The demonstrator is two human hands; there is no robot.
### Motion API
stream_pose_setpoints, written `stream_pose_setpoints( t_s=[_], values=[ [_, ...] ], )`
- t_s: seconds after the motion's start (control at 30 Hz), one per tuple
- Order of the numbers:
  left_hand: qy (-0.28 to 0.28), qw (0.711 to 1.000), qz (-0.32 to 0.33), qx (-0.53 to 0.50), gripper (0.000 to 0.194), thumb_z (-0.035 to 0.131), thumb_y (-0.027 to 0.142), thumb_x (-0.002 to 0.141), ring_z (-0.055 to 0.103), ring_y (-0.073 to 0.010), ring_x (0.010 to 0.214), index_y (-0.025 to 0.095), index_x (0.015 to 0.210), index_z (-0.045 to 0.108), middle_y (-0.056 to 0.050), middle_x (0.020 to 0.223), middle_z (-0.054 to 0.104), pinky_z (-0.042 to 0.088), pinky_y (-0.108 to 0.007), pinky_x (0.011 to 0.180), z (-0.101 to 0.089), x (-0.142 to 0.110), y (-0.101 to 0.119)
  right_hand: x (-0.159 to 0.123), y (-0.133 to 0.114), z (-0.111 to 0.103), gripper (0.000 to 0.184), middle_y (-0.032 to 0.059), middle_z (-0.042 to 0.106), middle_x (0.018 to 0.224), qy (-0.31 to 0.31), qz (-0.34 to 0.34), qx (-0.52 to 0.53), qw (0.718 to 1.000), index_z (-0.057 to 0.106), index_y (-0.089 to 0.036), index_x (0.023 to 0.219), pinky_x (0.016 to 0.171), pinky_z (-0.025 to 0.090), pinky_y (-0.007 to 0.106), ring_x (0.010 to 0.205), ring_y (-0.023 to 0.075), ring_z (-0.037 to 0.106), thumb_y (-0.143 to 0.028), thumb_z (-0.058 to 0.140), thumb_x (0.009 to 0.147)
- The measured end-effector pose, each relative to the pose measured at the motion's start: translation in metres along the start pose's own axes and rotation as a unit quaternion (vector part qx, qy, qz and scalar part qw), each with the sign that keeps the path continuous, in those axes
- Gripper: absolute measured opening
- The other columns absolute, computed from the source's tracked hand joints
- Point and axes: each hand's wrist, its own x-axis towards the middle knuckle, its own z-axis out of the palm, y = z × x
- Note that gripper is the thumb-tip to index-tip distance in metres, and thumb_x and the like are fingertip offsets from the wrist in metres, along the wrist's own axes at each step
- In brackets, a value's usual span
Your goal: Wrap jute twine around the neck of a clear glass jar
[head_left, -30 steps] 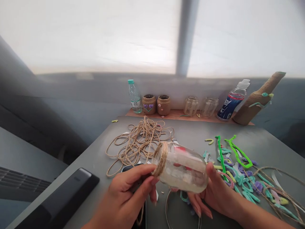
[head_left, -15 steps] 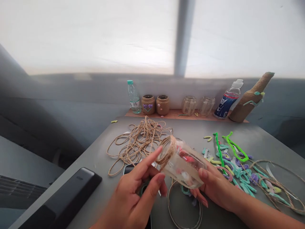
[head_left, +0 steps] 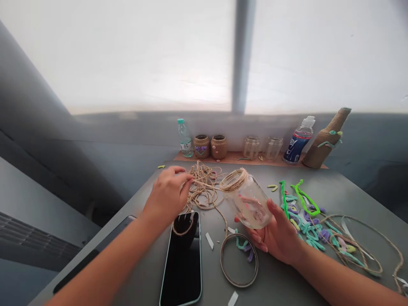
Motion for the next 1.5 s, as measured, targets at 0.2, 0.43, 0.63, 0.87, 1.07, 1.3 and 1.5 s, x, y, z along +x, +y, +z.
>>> stream_pose_setpoints(
  t_s=[0.2, 0.43, 0.63, 0.87, 1.07, 1.3, 1.5],
  values=[
    [0.087, 0.996, -0.022, 0.025, 0.026, 0.055, 0.029, 0.092, 0.065, -0.0314, 0.097, 0.014, 0.102, 0.074, -0.016, 0.103, 0.070, 0.050, -0.046, 0.094, -0.036, 0.092, 0.004, -0.002, 0.002, 0.000, 0.064, 0.0083, 0.075, 0.087, -0.029, -0.018, -0.010, 0.999, 0.062, -0.020, 0.125, 0.040, 0.042, 0.016, 0.048, 0.0096, 0.054, -0.070, 0.061, 0.085],
    [0.117, 0.992, -0.041, -0.005, 0.024, 0.053, 0.032, 0.093, 0.067, -0.0246, 0.091, 0.017, 0.101, 0.069, -0.012, 0.102, 0.076, 0.052, -0.037, 0.089, -0.034, 0.120, 0.005, -0.003, 0.000, 0.003, 0.064, 0.0094, 0.076, 0.093, -0.019, -0.031, -0.009, 0.999, 0.062, -0.021, 0.125, 0.039, 0.040, 0.016, 0.047, 0.0091, 0.054, -0.070, 0.063, 0.083],
    [0.053, 0.994, -0.095, -0.023, 0.018, 0.056, 0.022, 0.083, 0.067, -0.0329, 0.103, 0.013, 0.090, 0.069, -0.014, 0.096, 0.076, 0.049, -0.046, 0.094, -0.049, 0.122, -0.011, 0.001, 0.002, 0.002, 0.069, 0.0041, 0.072, 0.077, -0.031, -0.026, -0.027, 0.999, 0.059, -0.019, 0.131, 0.038, 0.041, 0.016, 0.045, 0.0096, 0.052, -0.069, 0.063, 0.084],
    [-0.254, 0.940, -0.016, -0.226, 0.033, 0.055, 0.019, 0.076, 0.074, -0.0268, 0.098, 0.020, 0.099, 0.078, -0.008, 0.099, 0.082, 0.059, -0.039, 0.087, -0.023, 0.092, 0.015, 0.005, 0.012, -0.004, 0.070, -0.0036, 0.060, 0.057, -0.063, -0.043, -0.063, 0.995, 0.053, -0.018, 0.135, 0.036, 0.044, 0.015, 0.041, 0.0103, 0.051, -0.066, 0.065, 0.085],
    [-0.329, 0.880, 0.017, -0.342, 0.046, 0.042, 0.047, 0.101, 0.072, -0.0264, 0.101, 0.023, 0.104, 0.080, -0.006, 0.103, 0.081, 0.056, -0.035, 0.090, -0.009, 0.044, 0.056, 0.004, 0.015, -0.005, 0.067, 0.0060, 0.071, 0.095, -0.092, -0.063, -0.096, 0.989, 0.054, -0.023, 0.138, 0.036, 0.048, 0.016, 0.044, 0.0073, 0.058, -0.058, 0.072, 0.084],
    [-0.365, 0.816, 0.010, -0.449, 0.028, 0.053, 0.027, 0.096, 0.072, -0.0240, 0.101, 0.022, 0.110, 0.078, -0.005, 0.108, 0.079, 0.056, -0.033, 0.088, 0.009, 0.012, 0.041, 0.000, 0.015, -0.011, 0.079, 0.0095, 0.075, 0.088, -0.090, -0.033, -0.080, 0.992, 0.054, -0.022, 0.140, 0.035, 0.044, 0.017, 0.039, 0.0095, 0.057, -0.074, 0.064, 0.082],
    [-0.406, 0.753, 0.032, -0.517, 0.018, 0.066, 0.026, 0.093, 0.072, -0.0238, 0.101, 0.018, 0.105, 0.077, -0.006, 0.101, 0.079, 0.054, -0.035, 0.092, 0.020, 0.011, 0.031, 0.001, 0.009, -0.014, 0.086, 0.0159, 0.078, 0.082, -0.103, 0.009, -0.012, 0.995, 0.064, -0.015, 0.127, 0.034, 0.040, 0.018, 0.035, 0.0101, 0.054, -0.085, 0.035, 0.087]
  ],
)
